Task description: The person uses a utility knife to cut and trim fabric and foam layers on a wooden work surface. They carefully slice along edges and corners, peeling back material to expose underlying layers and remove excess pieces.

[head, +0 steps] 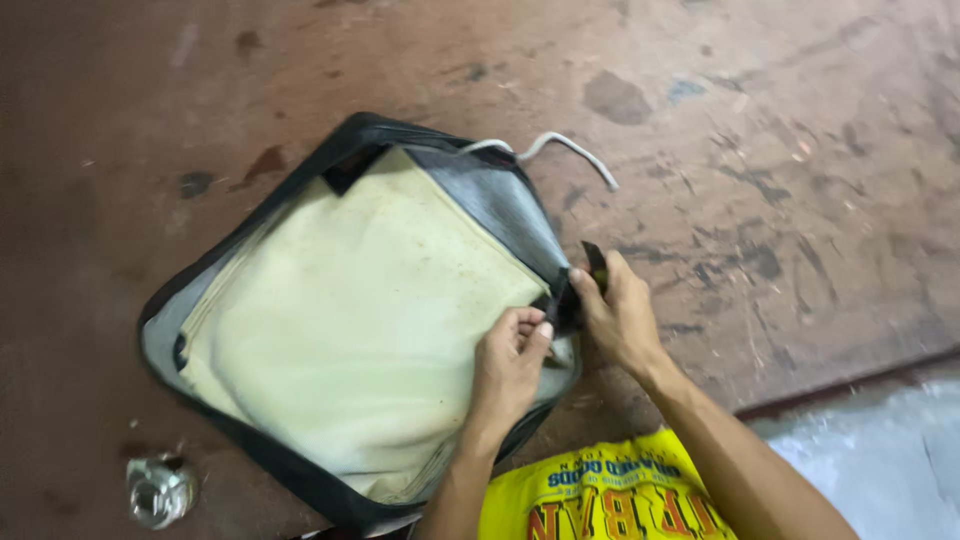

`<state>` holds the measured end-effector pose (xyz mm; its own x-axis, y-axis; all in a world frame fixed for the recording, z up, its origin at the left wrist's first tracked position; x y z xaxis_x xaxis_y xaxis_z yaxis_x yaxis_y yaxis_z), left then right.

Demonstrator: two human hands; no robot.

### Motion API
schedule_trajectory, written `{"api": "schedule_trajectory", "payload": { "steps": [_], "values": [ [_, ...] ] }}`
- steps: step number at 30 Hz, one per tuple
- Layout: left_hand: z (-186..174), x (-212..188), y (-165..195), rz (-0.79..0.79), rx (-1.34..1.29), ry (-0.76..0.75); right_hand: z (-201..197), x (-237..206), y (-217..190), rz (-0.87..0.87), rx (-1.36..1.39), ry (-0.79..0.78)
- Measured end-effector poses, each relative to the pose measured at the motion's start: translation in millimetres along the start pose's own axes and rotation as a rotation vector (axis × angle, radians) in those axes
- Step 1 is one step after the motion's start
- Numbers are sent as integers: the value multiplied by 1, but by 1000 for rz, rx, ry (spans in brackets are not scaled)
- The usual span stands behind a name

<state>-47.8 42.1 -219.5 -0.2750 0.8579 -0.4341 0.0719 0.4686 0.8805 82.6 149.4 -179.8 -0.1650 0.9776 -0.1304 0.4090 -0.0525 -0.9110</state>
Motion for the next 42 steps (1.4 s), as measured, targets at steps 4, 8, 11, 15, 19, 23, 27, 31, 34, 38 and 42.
{"api": "schedule_trajectory", "payload": {
  "steps": [4, 8, 11, 15, 19, 23, 27, 31, 34, 38, 42],
  "values": [
    [-2, 0, -1, -9, 109, 49, -2, -1, 8, 79, 150, -2],
    [-2, -4, 1, -5, 39, 53, -15, -11, 9, 36, 123, -67],
    [1, -6, 5, 3, 46, 50, -24, -21, 16, 89, 107, -97],
    [4, -9, 13, 55, 87, 48, -22, -40, 24, 152, -10, -232],
    [4, -18, 21, 206, 188, 58, -21, -50, 5, -253, 162, -281],
    [0, -24, 19, 278, 197, 54, -17, -48, 28, -63, 108, -330],
    [-21, -17, 9, 113, 120, 216, -18, -49, 58, 225, 5, -280],
    [-38, -9, 18, 81, 314, 217, -15, -48, 66, 330, 235, -268],
    [-31, -10, 31, 167, 347, 124, -14, -45, 62, 300, 348, -229],
    [-18, -15, 50, 358, 524, 158, -15, -44, 57, 251, 346, -213],
    [-14, -12, 54, 385, 564, 197, -18, -48, 62, 327, 321, -193]
  ]
}}
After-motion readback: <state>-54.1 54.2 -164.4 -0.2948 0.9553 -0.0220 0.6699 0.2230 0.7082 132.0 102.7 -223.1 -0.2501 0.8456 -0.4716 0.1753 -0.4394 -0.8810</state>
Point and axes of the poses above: each hand's wrist, its own x-axis towards the middle knuckle, its own z-axis out of the palm, y = z × x, the point moved 6 cm from there along x, towards the middle knuckle, and after that the axes turned 11 degrees about x, right-handed, at the moved point
